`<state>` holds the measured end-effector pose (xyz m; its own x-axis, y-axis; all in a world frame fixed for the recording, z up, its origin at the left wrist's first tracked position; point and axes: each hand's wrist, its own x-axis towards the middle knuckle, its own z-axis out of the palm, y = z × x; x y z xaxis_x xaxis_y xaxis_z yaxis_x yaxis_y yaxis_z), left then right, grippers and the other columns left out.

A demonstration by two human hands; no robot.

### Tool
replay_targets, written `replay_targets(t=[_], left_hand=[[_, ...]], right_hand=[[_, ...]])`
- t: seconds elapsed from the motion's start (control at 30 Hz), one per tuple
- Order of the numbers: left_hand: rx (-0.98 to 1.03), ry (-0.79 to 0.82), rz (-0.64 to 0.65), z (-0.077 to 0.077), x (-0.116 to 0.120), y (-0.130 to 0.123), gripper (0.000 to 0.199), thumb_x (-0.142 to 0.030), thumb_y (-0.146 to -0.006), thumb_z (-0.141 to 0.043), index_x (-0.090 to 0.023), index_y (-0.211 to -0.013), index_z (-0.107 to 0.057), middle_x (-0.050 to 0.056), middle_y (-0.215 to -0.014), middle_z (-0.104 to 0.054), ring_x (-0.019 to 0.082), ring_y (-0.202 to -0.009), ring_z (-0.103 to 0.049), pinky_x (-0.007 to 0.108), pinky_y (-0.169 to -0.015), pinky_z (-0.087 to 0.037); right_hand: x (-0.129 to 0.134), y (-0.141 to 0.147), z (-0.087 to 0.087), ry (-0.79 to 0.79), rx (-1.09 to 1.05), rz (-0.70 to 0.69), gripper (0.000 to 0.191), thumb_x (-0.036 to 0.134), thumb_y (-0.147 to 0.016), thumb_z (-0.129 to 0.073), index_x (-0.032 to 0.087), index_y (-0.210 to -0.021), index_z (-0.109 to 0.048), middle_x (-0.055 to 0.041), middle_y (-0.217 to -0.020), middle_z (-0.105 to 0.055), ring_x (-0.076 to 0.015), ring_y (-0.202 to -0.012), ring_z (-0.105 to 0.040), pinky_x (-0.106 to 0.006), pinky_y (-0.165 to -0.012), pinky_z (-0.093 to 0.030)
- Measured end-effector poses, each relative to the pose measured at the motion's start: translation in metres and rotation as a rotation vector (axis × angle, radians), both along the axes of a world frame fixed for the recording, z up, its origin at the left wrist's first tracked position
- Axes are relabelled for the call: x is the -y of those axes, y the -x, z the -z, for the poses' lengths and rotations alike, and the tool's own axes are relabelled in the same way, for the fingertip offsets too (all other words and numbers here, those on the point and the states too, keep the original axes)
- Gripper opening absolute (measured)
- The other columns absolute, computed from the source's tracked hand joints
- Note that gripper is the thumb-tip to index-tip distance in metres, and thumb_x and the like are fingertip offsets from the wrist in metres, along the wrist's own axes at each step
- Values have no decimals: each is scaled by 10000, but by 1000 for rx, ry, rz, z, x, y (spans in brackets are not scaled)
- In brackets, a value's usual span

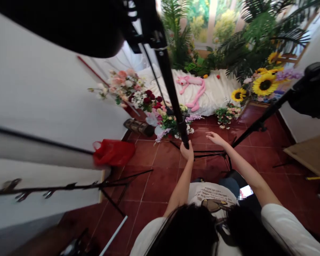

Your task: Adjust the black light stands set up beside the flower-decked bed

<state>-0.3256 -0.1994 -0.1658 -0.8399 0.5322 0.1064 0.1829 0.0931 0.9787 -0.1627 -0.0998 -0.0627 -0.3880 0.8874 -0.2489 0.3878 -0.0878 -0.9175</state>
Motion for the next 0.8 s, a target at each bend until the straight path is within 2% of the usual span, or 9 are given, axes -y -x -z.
replay_targets(t=[0.07,0.13,0.2,0.27,0.4,0.53,0.67,0.73,0.8], left_hand=[[22,110,-127,20,13,-19,338,-419,-809,-593,-189,-1055,-573,200,-1158,-591,367,-1250,-513,549,-1063,-361],[51,158,-116,32,18,-43,252,-370,-808,-555,-186,-980,-561,205,-1106,-572,382,-1228,-518,580,-1024,-376],[103,128,96,34,8,-71,181,-363,-813,-542,-193,-877,-542,157,-970,-578,347,-1105,-586,534,-938,-444],[167,69,373,25,-18,-101,180,-377,-839,-534,-198,-817,-520,104,-865,-579,279,-968,-626,450,-878,-484],[204,-6,695,-20,-98,-169,216,-390,-884,-547,-175,-886,-555,87,-903,-642,184,-909,-636,354,-907,-500],[178,-264,1087,-87,-166,-238,275,-423,-932,-530,-171,-1020,-596,105,-1086,-670,155,-1028,-644,315,-972,-491],[102,-326,1262,-140,-196,-289,395,-522,-940,-510,-162,-1064,-613,100,-1065,-686,170,-1009,-661,296,-920,-507],[47,-295,1290,-151,-201,-302,441,-569,-927,-506,-156,-1029,-624,87,-982,-696,175,-939,-670,295,-884,-512],[20,-256,1313,-155,-201,-306,482,-611,-923,-474,-157,-990,-619,73,-907,-693,166,-865,-668,288,-852,-514]], right_hand=[[1,-40,-1,97,-56,180,269,211,-839,-625,144,-1096,-663,-121,-1113,-710,-150,-842,-686,-339,-887,-536],[3,-78,-7,184,-150,378,217,243,-893,-572,158,-1076,-651,-115,-1107,-707,-128,-767,-684,-298,-804,-549],[7,-114,-16,234,-293,568,216,281,-957,-472,179,-1038,-644,-102,-1094,-714,-123,-775,-690,-273,-782,-547],[11,-147,-28,260,-467,731,273,288,-992,-376,203,-993,-635,-84,-1060,-728,-126,-829,-697,-269,-805,-546],[20,-195,-48,306,-755,917,292,313,-983,-359,231,-879,-619,-68,-952,-749,-153,-859,-692,-314,-833,-554],[24,-215,-62,338,-905,887,305,349,-975,-401,217,-830,-634,-61,-859,-744,-158,-798,-680,-308,-810,-548],[18,-218,-70,357,-1033,830,274,353,-961,-466,201,-794,-621,-49,-738,-711,-157,-723,-652,-293,-749,-537],[13,-219,-71,358,-1057,795,268,345,-962,-478,200,-775,-604,-33,-680,-676,-141,-637,-603,-258,-665,-519],[8,-222,-71,360,-1092,728,258,327,-961,-489,208,-752,-584,-8,-630,-634,-119,-550,-530,-223,-578,-482]])
